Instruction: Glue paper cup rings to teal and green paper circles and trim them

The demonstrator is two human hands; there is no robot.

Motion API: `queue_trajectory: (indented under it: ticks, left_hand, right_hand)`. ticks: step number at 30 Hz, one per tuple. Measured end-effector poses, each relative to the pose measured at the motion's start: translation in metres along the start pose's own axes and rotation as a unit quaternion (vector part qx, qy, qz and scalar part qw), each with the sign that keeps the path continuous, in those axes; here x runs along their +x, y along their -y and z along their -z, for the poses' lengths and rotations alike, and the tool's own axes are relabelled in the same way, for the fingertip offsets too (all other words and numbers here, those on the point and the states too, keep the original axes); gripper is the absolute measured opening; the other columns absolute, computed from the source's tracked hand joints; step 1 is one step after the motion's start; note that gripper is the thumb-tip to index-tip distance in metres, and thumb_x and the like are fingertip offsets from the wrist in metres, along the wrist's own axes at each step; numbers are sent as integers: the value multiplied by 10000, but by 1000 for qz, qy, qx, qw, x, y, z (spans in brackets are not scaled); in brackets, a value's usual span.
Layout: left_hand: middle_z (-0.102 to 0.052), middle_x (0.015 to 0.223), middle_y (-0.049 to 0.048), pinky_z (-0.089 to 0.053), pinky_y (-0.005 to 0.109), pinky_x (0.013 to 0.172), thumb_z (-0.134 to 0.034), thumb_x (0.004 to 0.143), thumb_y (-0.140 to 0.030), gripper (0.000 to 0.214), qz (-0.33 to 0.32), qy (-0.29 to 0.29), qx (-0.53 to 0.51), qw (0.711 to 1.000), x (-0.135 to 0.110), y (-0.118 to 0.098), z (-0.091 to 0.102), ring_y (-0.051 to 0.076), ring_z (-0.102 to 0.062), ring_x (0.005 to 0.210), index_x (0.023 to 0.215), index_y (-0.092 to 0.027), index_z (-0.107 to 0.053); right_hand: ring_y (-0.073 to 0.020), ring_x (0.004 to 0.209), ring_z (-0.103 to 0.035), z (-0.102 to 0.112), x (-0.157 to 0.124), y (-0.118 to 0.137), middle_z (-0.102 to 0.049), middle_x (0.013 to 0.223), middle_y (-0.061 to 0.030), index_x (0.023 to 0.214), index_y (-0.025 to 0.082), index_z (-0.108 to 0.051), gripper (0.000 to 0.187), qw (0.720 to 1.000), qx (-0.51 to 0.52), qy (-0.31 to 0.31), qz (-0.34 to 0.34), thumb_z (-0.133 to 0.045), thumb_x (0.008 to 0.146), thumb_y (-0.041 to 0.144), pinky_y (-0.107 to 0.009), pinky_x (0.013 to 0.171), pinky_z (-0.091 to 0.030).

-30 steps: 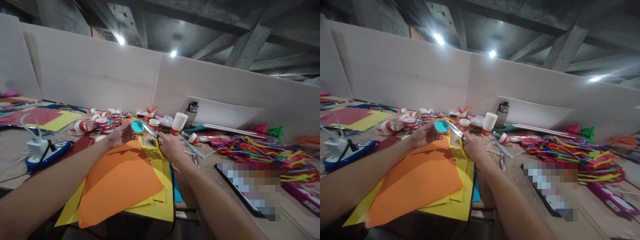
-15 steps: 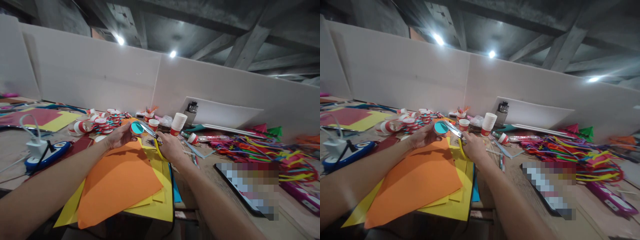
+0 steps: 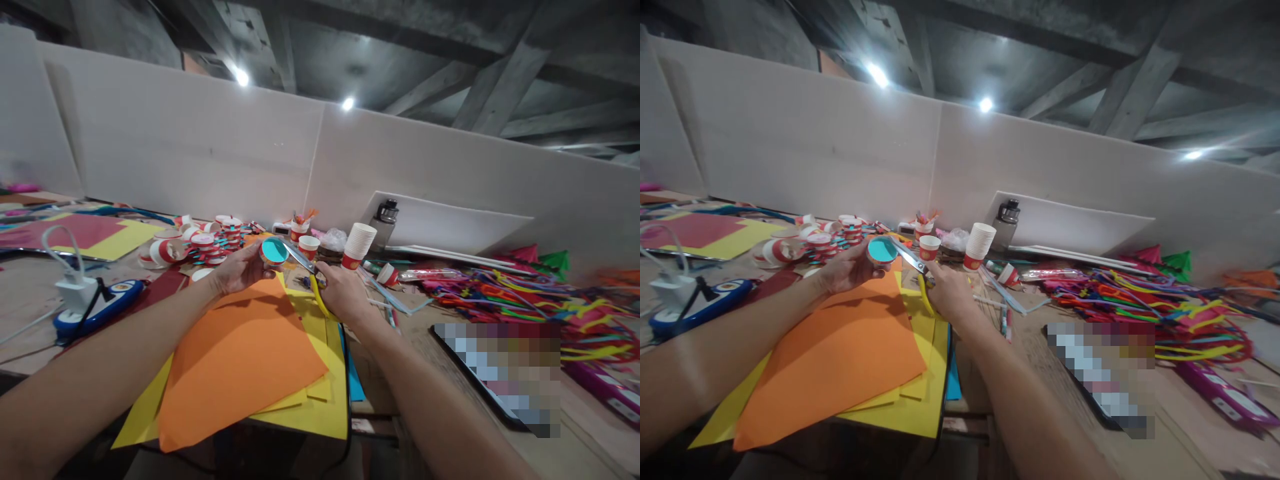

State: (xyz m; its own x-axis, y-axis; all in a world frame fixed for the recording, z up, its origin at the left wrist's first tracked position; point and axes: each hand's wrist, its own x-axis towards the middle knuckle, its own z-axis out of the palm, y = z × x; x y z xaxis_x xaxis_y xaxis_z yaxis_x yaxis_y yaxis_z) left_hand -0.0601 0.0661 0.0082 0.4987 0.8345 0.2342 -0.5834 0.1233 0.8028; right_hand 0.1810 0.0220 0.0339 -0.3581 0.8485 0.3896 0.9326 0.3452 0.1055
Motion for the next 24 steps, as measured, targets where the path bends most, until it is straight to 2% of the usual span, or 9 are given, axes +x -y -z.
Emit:
queue_trajectory:
  ticks: [12, 24]
  left_hand:
    - [-698, 1009, 129, -526, 304, 665, -496, 912, -365, 359, 9, 34, 25, 999, -2, 3, -2, 235, -693, 856, 1227, -203, -558]
    - [-714, 977, 140, -549, 322, 645, -419, 940, -378, 389, 17, 13, 19, 1000, -1, 1, 3, 241, -701, 820, 1212, -150, -579]
  right_hand:
    - [-233, 930, -633, 4, -1, 2, -659, 1108, -101, 1309, 237, -503, 422, 1000, 7, 5, -10, -376, 915, 318, -306, 741, -428]
    - [-233, 928, -644, 0, 0, 0, -689, 1078, -85, 1254, 231, -546, 394, 1000, 23, -11, 6, -411, 894, 318, -291, 729, -424]
